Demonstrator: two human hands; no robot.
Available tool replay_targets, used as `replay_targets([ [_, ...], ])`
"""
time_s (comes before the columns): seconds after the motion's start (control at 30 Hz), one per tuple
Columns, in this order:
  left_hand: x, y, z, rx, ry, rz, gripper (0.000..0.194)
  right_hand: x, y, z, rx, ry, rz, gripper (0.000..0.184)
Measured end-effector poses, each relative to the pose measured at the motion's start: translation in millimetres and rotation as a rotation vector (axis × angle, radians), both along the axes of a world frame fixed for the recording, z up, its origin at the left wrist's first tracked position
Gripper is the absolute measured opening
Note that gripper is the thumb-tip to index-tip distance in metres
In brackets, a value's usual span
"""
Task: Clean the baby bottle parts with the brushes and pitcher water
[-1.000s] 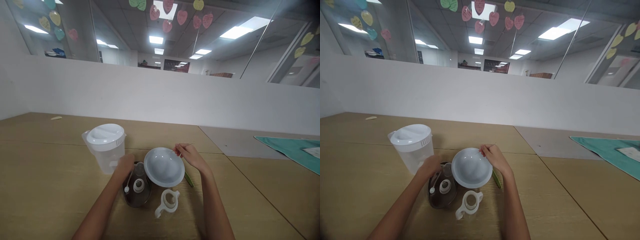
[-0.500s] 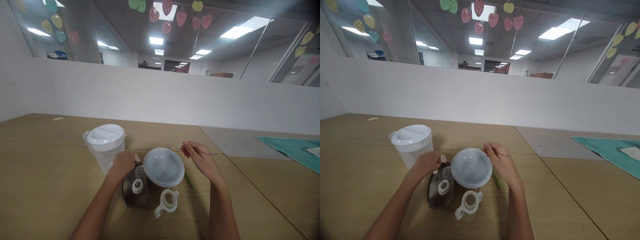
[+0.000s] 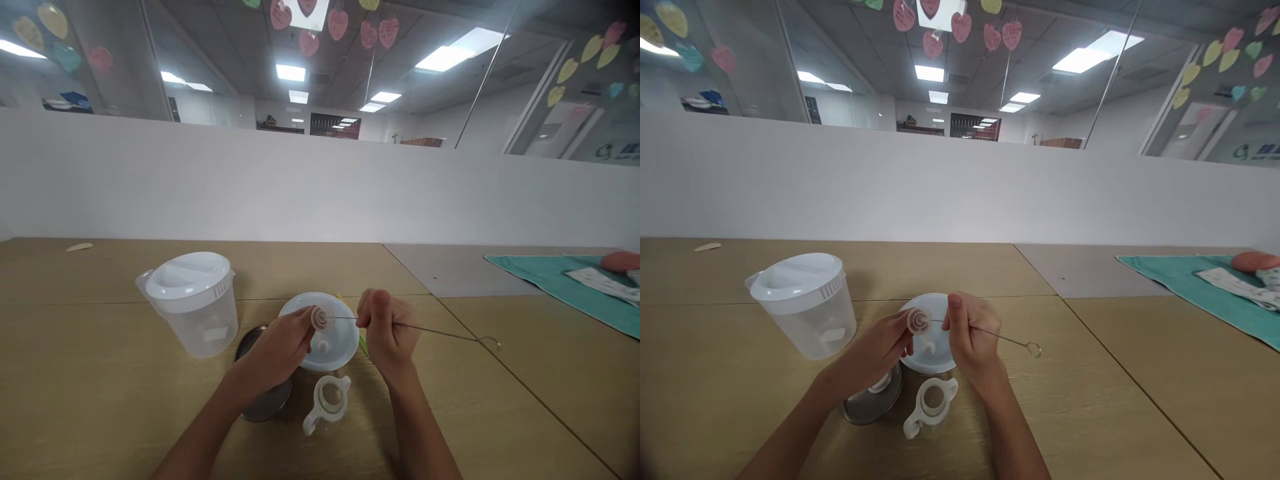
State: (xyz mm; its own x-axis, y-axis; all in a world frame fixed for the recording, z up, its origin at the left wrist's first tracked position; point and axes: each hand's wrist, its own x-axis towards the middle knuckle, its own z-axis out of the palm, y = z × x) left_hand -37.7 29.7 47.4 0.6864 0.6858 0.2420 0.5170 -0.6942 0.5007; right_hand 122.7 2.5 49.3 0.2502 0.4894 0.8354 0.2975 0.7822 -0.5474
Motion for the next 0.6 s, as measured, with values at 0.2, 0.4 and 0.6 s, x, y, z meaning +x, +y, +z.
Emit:
replay_targets([
  [0.2, -0.3, 0.1, 1.3, 0.052, 0.000, 0.039, 0.021, -0.7, 1.1, -1.2, -0.001, -0.069, -0.031, 0.047],
  [0.4, -1.1, -0.6, 0.7, 0.081, 0.004, 0.029, 0.026, -1.8, 7.5, -3.7, -0.107, -0.026, -0.121, 0.052],
  [0.6, 2.3, 2.9, -7.0, 0.073, -0.065, 0.002, 0.028, -4.8, 8.5, 3.3, -0.150, 0.162, -0.061, 0.057],
])
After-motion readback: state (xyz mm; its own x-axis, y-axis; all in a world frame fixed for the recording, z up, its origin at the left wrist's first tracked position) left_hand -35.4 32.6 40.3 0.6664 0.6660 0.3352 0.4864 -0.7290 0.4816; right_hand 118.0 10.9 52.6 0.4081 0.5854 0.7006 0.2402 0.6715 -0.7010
